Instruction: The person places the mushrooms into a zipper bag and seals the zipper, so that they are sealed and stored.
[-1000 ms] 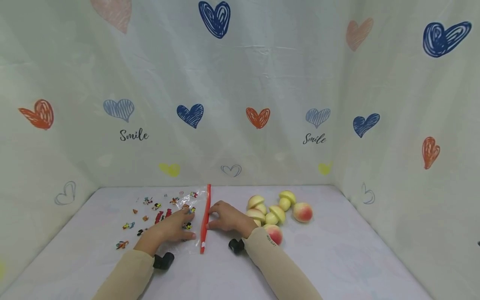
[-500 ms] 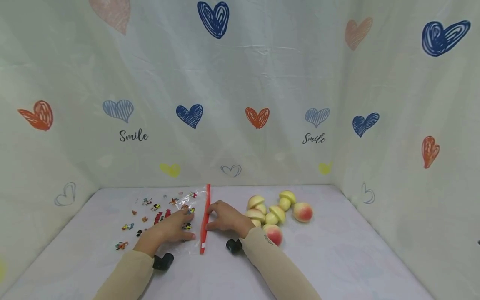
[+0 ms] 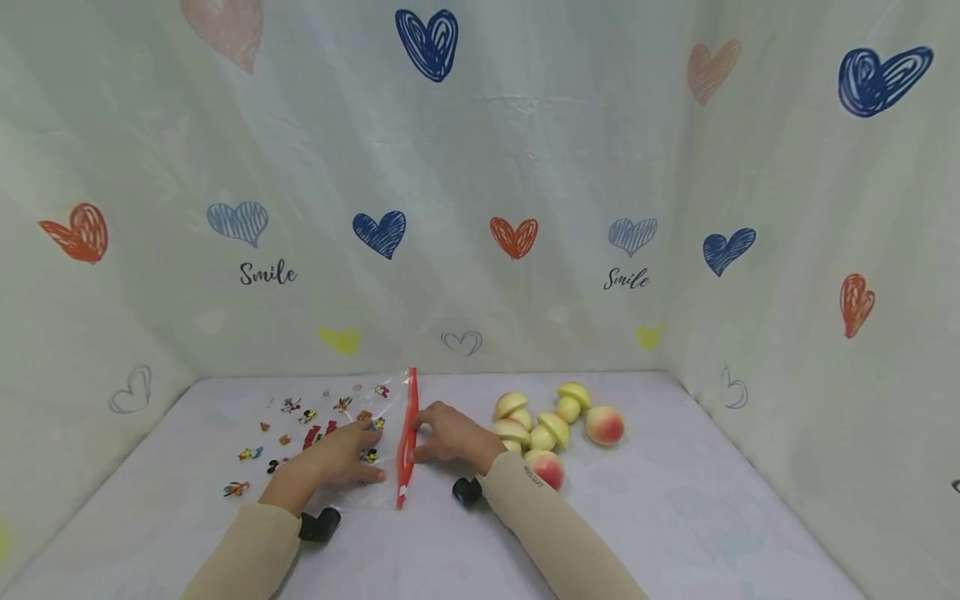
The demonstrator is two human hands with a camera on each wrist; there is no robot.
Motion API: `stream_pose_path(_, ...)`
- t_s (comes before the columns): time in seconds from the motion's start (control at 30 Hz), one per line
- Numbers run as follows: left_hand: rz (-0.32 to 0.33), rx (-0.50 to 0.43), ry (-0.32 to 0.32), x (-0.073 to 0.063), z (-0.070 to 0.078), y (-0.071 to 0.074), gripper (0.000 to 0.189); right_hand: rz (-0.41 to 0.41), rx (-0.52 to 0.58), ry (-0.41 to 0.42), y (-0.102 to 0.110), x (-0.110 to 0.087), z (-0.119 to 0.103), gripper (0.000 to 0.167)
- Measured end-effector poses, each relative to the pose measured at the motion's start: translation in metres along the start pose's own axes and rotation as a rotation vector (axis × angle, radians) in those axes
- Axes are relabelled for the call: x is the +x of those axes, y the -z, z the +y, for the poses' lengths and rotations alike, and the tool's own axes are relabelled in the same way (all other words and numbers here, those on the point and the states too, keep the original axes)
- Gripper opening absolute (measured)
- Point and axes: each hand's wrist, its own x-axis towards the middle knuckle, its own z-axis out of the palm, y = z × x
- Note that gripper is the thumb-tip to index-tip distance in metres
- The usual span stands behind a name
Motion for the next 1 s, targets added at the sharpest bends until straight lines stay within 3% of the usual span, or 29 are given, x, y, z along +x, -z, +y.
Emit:
stream_pose_path(0.37,0.030,0.024,-0.031,0.001,0.000,-0.004,0.070,0.003,0.032,0.002,-0.004,0.000,0.006,0.047)
stream_pose_path(0.67,0.131,0.110,-0.129,0.009,0.008,-0.008,0.067,0.016,0.012,0.042,-0.005,0.000,0.006,0.048)
stream_pose_path(0.83,0.081,0.030,-0.138,0.015,0.005,-0.013,0.070,0.007,0.006,0.043,-0.004,-0.001,0.005,0.050)
stream_pose_path(1.0,0.040,0.050,-0.112,0.018,0.005,-0.015,0.075,-0.003,0.018,0.032,-0.003,-0.001,0.004,0.051)
